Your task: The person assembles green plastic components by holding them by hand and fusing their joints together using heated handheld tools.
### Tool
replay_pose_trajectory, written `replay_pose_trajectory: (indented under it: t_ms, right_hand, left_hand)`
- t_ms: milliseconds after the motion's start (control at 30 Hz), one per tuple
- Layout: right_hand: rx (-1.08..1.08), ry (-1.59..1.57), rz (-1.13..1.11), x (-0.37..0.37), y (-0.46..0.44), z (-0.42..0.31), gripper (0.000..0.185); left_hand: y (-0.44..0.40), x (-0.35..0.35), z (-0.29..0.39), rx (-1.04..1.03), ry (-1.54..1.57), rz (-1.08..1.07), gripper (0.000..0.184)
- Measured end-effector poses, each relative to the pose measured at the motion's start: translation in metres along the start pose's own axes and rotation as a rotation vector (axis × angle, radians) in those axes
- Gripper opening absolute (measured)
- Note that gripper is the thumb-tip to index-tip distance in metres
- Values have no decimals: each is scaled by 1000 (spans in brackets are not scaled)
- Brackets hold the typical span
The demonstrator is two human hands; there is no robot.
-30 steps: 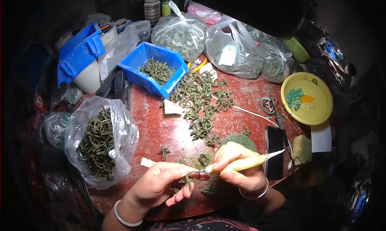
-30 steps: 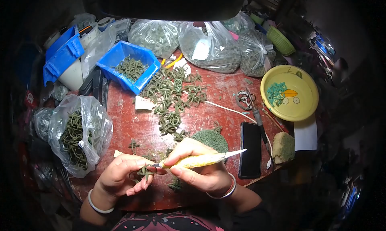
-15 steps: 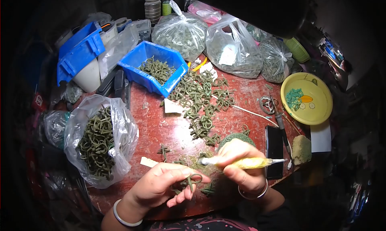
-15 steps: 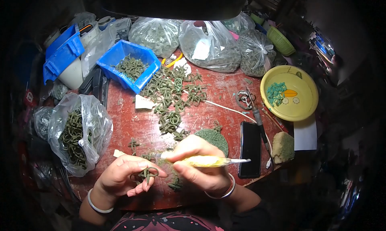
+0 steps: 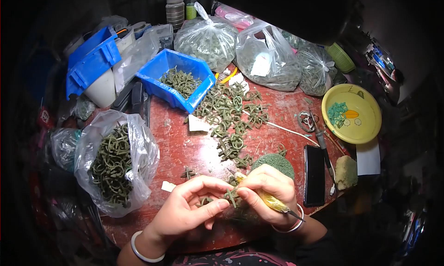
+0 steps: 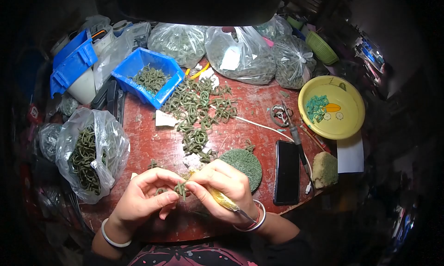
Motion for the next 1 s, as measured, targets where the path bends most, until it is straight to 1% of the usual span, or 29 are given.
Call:
replay_pose_trajectory:
  t_ms: [67,100,167,233,333,400,433,500,533,567,633,667,733,767,833,867,933,1000]
  right_hand:
    - [-3,7,-1,1,0,-2,7]
    - [-7,13,-3,1,0,-3,7]
    - [-12,0,4,2,1,-1,7]
    - [-16,-13,12,2,2,0,8]
    - [41,-46,-42,2,1,0,10]
    - [18,-51,-65,3,0,-2,16]
    - [18,-50,-65,3,0,-5,16]
    - [-20,-56,119,7,0,-9,24]
    - [-16,-57,117,8,2,-9,24]
    - [2,-141,81,9,4,-9,29]
    - [22,-258,0,11,11,-9,42]
    - [101,-150,-41,15,11,-7,42]
    - [184,-138,-50,12,9,-7,36]
    - [188,-143,-50,9,8,-8,36]
    - [267,-113,-35,2,5,-13,34]
    - [271,-118,-34,1,5,-14,34]
    - [219,0,-31,0,6,-15,39]
    - [247,28,-13,-1,8,-15,38]
  left_hand:
    - [0,0,2,-44,-107,3,32]
    - [0,2,2,-44,-107,3,32]
    - [-1,4,-1,4,42,-27,30]
    - [-2,5,-2,-7,77,-40,29]
    - [-1,6,-3,-17,109,-85,29]
    - [-2,6,-4,-16,108,-119,29]
    - [-3,7,-4,-45,161,-117,30]
    - [-4,7,-3,-78,214,-114,30]
    - [-5,7,-2,-94,269,-53,31]
    - [-5,8,-1,-111,324,9,31]
    - [-5,10,-1,-121,338,43,30]
    - [-5,12,-3,-127,355,75,29]
    - [-6,13,-3,-154,372,58,28]
    - [-6,12,-3,-153,376,72,28]
    - [-5,11,-2,-154,375,93,28]
    - [-5,11,-3,-134,419,77,27]
    - [-4,13,-5,-117,459,63,27]
    - [-5,16,-9,-93,487,-21,28]
Point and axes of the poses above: each hand's wrist, its own y-axis away from the middle knuckle, its own x-axis out of the back of the hand, z = x × y, the point moved 3 cm from there along -y, towards the middle knuckle, and after that the axes turned 3 degrees about y, right-handed, at the moved point
